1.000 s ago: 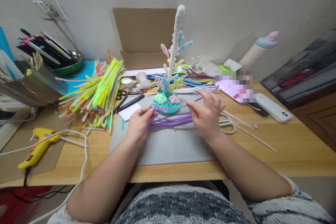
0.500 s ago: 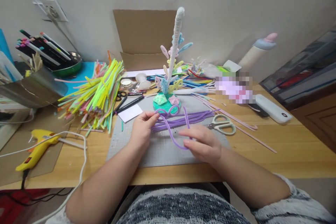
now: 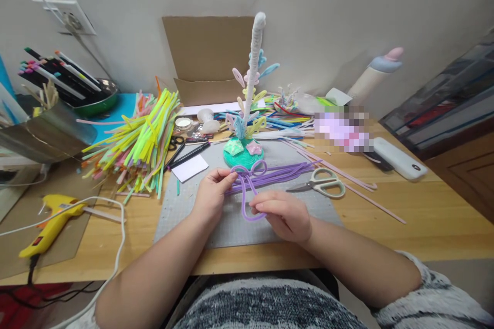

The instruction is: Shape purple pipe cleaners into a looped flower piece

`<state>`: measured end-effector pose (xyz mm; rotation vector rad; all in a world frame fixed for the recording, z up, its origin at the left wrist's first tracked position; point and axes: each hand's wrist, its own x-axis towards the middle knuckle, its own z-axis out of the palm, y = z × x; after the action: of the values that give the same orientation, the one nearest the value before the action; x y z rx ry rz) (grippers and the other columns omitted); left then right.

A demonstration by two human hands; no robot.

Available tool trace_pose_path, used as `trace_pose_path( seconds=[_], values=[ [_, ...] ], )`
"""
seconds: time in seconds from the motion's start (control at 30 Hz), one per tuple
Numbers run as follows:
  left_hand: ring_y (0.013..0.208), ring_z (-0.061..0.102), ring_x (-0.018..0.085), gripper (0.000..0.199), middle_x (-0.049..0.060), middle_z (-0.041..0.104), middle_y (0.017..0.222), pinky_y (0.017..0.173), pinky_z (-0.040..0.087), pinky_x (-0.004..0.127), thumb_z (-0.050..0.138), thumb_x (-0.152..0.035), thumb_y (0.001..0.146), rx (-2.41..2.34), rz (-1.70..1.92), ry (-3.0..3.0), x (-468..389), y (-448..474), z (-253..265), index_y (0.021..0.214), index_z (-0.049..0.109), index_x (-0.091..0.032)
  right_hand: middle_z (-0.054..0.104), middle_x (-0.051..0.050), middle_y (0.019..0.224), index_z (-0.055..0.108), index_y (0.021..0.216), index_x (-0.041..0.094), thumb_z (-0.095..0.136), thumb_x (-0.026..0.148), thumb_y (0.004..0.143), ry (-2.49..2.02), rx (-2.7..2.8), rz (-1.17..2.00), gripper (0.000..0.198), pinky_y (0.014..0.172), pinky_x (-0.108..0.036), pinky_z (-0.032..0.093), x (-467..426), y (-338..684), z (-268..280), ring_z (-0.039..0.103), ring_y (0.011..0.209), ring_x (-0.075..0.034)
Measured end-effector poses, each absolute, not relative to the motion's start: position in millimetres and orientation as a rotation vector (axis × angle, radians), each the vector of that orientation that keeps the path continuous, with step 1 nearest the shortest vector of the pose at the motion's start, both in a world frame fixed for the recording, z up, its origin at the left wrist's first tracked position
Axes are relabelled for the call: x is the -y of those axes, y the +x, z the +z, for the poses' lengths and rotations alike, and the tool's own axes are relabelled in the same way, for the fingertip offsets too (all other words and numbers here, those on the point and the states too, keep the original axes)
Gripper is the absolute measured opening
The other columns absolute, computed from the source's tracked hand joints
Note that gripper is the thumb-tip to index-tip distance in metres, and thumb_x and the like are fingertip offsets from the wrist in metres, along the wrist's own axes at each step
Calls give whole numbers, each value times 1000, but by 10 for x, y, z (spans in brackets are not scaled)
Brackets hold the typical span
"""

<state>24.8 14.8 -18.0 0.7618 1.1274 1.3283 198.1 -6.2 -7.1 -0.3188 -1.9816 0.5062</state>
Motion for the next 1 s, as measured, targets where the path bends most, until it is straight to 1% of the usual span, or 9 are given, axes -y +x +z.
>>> trace_pose_path(
  seconds=[0.13,0.27,0.37,0.47,0.57,0.67,0.77,0.87,1.0],
  values=[
    [52,46,7,23,-2,59,59,52,35,20,77,-30,59,-1109,1315,777,-144,245,-178,67,62,-14,69,-7,89,53,109,23,43,12,88,-365,1951,506,26,70,-29,55,31,1990,-86,67,86,-15],
    [52,47,7,24,-1,58,58,52,37,21,78,-31,58,-1084,1239,789,-110,268,-145,65,62,-13,69,-8,94,52,109,23,41,13,88,-370,1911,521,26,71,-30,55,1,2001,-109,67,86,-16],
    [54,51,8,22,0,60,60,56,40,21,77,-30,59,-1030,1199,802,-92,286,-139,65,63,-13,68,-9,100,52,110,23,41,12,88,-378,1908,545,27,73,-31,55,-25,2008,-116,67,88,-16],
    [59,56,9,23,0,63,62,62,43,23,78,-29,58,-1017,1253,727,-99,289,-134,65,63,-14,64,-10,107,55,109,23,48,12,84,-494,1976,360,28,81,-34,53,-63,2020,-107,63,98,-18],
    [58,57,9,26,0,64,62,62,45,23,79,-30,55,-1056,1316,634,-115,286,-107,65,62,-13,64,-8,101,58,106,25,54,11,81,-653,1909,185,28,83,-36,52,-107,2038,-104,62,96,-19],
    [56,57,9,29,0,64,60,59,45,23,81,-29,52,-1067,1327,604,-118,289,-77,64,61,-12,64,-6,93,58,104,24,54,7,80,-649,1880,253,29,77,-33,53,-141,2052,-121,63,88,-17],
    [59,61,12,30,2,66,63,62,48,25,82,-28,51,-1096,1304,596,-113,289,-75,66,63,-11,67,-6,92,59,102,23,54,6,80,-607,1912,261,28,74,-32,53,-155,2058,-152,64,86,-16],
    [62,63,13,30,3,68,66,63,50,26,82,-28,51,-1181,1291,589,-113,277,-90,69,65,-11,69,-6,89,61,98,24,54,7,80,-563,1951,127,25,72,-32,52,-157,2057,-169,64,84,-16],
    [60,63,13,27,3,68,64,63,50,25,82,-27,52,-1157,1292,603,-100,275,-75,67,65,-11,71,-3,86,64,90,24,58,8,78,-545,2045,-32,21,72,-33,48,-161,2045,-150,64,83,-16]
  ],
)
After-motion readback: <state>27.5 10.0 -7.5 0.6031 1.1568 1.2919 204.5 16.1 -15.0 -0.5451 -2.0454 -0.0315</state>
